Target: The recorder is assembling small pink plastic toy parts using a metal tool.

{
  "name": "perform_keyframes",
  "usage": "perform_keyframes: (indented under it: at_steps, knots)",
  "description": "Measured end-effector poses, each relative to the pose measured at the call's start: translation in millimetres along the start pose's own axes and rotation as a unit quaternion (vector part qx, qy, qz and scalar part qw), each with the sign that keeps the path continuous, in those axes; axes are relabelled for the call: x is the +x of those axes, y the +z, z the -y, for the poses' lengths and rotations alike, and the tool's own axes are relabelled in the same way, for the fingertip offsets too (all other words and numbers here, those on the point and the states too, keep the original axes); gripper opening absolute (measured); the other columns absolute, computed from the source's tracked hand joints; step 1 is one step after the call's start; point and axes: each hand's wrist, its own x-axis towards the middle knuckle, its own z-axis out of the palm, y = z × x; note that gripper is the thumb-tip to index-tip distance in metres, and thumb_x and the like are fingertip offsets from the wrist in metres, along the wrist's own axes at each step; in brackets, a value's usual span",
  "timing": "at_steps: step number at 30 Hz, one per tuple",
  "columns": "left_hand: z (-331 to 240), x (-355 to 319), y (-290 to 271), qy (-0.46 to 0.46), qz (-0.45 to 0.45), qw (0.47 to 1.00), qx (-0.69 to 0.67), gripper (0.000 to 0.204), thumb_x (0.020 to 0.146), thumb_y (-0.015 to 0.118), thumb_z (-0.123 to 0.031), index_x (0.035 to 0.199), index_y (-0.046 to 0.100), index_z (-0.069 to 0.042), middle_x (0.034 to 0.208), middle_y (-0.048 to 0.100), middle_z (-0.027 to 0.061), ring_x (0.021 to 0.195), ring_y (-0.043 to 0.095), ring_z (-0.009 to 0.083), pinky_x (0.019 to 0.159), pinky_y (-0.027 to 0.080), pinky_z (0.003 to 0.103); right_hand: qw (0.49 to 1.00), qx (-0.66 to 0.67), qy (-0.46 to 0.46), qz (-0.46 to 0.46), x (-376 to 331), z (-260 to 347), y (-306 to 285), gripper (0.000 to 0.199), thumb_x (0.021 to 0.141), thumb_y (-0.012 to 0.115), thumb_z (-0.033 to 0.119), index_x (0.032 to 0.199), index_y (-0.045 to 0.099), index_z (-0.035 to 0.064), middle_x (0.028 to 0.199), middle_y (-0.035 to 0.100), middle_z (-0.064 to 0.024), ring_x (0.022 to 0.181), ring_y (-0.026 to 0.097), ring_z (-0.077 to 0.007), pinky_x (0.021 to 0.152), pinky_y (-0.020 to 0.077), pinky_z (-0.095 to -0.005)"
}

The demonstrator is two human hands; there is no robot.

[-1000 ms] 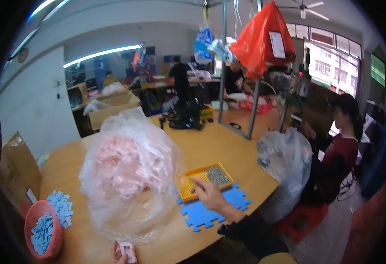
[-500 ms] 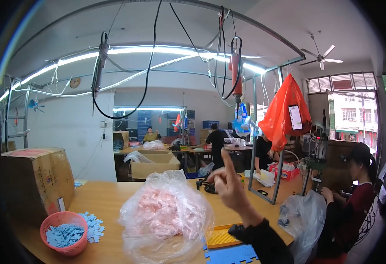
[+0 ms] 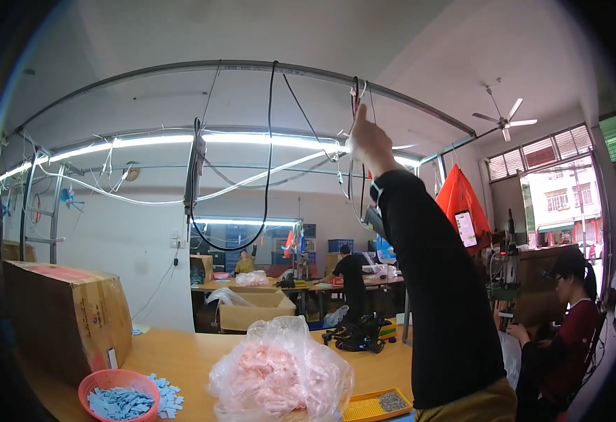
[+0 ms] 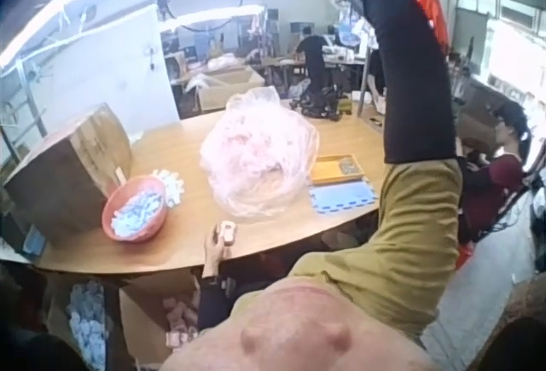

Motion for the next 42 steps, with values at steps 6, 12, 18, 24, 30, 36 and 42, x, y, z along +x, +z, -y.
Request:
perform_keyframes:
  at_steps: [6,12,18,24,30,36,42]
  knots:
    - [-40.6,-10.4,-0.1,-0.050,0.018,0.998,-0.046,0.049,0.088,0.059,-0.003,0.134,0.043,0.003,0.123,0.054,0.0164,0.112,0.055,0.0242,0.092,0.049,0.035,1.000,0.008,-0.002,-0.009,41.6,9.0,-28.4,0.066,0.082,0.058,0.011,0.138,0.025,-0.0001,0.112,0.061,-0.0274,0.108,0.060,-0.0365,0.090,0.0466,-0.0435]
    - [3.6,2.8,-0.8,0.005,0.019,1.000,-0.003,0.049,0.086,0.058,0.000,0.133,0.044,0.002,0.122,0.054,0.0155,0.107,0.058,0.0236,0.088,0.051,0.034,0.989,0.137,0.017,0.059,51.3,2.0,-15.8,0.086,0.079,0.062,0.005,0.147,0.008,0.0043,0.065,0.062,-0.0137,0.045,0.055,-0.0155,0.038,0.0401,-0.0294]
    - [5.4,-0.1,-6.4,-0.051,0.048,0.997,-0.015,0.051,0.086,0.060,-0.003,0.134,0.043,0.002,0.123,0.054,0.0158,0.109,0.057,0.0246,0.090,0.050,0.034,0.984,0.176,-0.006,0.024,41.6,-22.9,22.8,0.068,0.081,0.059,0.005,0.142,0.029,0.0012,0.066,0.059,-0.0097,0.049,0.052,-0.0113,0.040,0.0358,-0.0276]
    - [-45.3,-22.1,10.9,-0.021,-0.019,1.000,0.011,0.054,0.083,0.067,-0.011,0.131,0.046,0.003,0.125,0.052,0.0182,0.114,0.052,0.0266,0.093,0.047,0.036,0.968,0.115,-0.222,0.023,9.8,-51.0,46.8,0.046,0.084,0.060,0.006,0.127,0.044,0.0004,0.080,0.061,-0.0099,0.061,0.057,-0.0135,0.051,0.0421,-0.0267]
    - [-14.5,12.6,38.4,0.100,-0.095,0.956,0.259,0.079,0.068,0.080,-0.014,0.133,0.039,0.003,0.122,0.048,0.0248,0.114,0.047,0.0400,0.096,0.041,0.043,0.870,0.192,-0.448,0.075,-190.1,-138.8,98.3,0.025,0.088,0.061,0.007,0.111,0.059,-0.0004,0.094,0.064,-0.0102,0.072,0.062,-0.0156,0.063,0.0483,-0.0259]
    - [-28.9,7.9,35.5,0.046,-0.114,0.912,0.392,0.086,0.065,0.082,-0.028,0.130,0.038,0.007,0.131,0.040,0.0273,0.130,0.029,0.0475,0.108,0.027,0.050,0.759,0.414,-0.301,0.403,-454.8,17.2,149.7,0.027,0.079,0.058,-0.006,0.104,0.065,0.0010,0.080,0.063,-0.0101,0.067,0.059,-0.0204,0.061,0.0459,-0.0282]
    - [-29.7,7.4,46.4,0.059,-0.150,0.876,0.454,0.072,0.069,0.078,-0.034,0.119,0.047,0.007,0.126,0.045,0.0281,0.125,0.033,0.0484,0.105,0.028,0.052,0.888,0.438,-0.102,0.095,-371.1,-41.8,140.2,0.026,0.090,0.050,-0.001,0.112,0.061,0.0024,0.094,0.061,-0.0039,0.078,0.052,-0.0078,0.061,0.0404,-0.0208]
